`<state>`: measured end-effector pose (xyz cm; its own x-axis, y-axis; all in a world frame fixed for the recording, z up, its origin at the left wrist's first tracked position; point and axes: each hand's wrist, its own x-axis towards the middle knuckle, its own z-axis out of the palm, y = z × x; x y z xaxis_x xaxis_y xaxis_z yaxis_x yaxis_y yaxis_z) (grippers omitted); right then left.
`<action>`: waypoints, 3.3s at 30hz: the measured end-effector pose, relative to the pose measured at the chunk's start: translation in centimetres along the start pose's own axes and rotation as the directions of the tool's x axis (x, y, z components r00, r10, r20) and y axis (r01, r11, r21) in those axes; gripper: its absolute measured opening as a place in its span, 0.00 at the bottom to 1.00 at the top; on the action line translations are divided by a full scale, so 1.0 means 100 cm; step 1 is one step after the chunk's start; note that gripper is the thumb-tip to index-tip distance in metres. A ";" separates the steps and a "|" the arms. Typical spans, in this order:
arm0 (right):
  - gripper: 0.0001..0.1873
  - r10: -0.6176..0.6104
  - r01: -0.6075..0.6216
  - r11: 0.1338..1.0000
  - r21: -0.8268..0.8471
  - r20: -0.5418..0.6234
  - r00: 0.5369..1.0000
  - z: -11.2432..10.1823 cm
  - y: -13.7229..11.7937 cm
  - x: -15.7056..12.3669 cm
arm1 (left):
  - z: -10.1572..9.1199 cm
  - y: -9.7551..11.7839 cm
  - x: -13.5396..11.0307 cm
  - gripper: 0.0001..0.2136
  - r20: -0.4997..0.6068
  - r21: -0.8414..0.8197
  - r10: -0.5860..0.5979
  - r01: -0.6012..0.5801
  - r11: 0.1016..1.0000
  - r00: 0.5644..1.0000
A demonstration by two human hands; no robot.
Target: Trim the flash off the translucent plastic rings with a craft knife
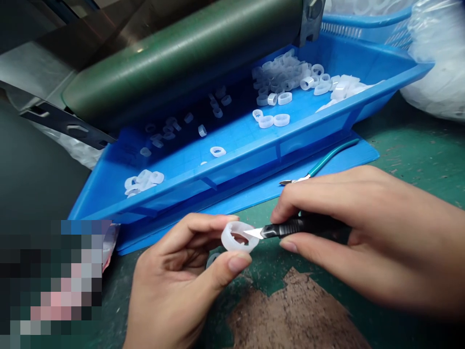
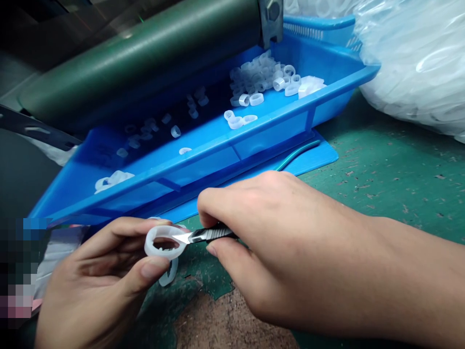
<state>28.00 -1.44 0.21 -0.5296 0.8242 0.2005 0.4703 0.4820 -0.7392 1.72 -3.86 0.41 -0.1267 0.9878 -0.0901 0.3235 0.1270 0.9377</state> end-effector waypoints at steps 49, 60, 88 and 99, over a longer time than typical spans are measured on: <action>0.07 0.177 -0.164 0.980 0.109 -0.124 0.976 0.007 -0.008 0.006 | 0.009 -0.003 -0.002 0.10 -0.012 -0.040 0.021 -0.022 0.999 1.000; 0.09 0.430 -0.462 0.753 0.469 0.181 0.885 0.014 -0.019 0.016 | -0.002 -0.015 -0.008 0.15 0.075 0.050 0.176 -0.180 0.982 0.981; 0.13 0.386 -0.419 0.831 0.365 0.163 0.908 0.005 -0.017 0.017 | 0.005 -0.003 -0.002 0.12 0.111 0.019 0.062 -0.064 0.998 0.992; 0.11 0.348 -0.391 0.870 0.299 0.190 0.918 0.008 -0.019 0.015 | 0.008 -0.002 -0.004 0.11 0.224 0.087 0.091 -0.113 0.990 0.970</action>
<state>25.73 -1.42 1.37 -0.4566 0.8681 -0.1949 0.4059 0.0083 -0.9139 2.46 -4.23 -0.06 0.1165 0.9902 -0.0773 0.4160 0.0220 0.9091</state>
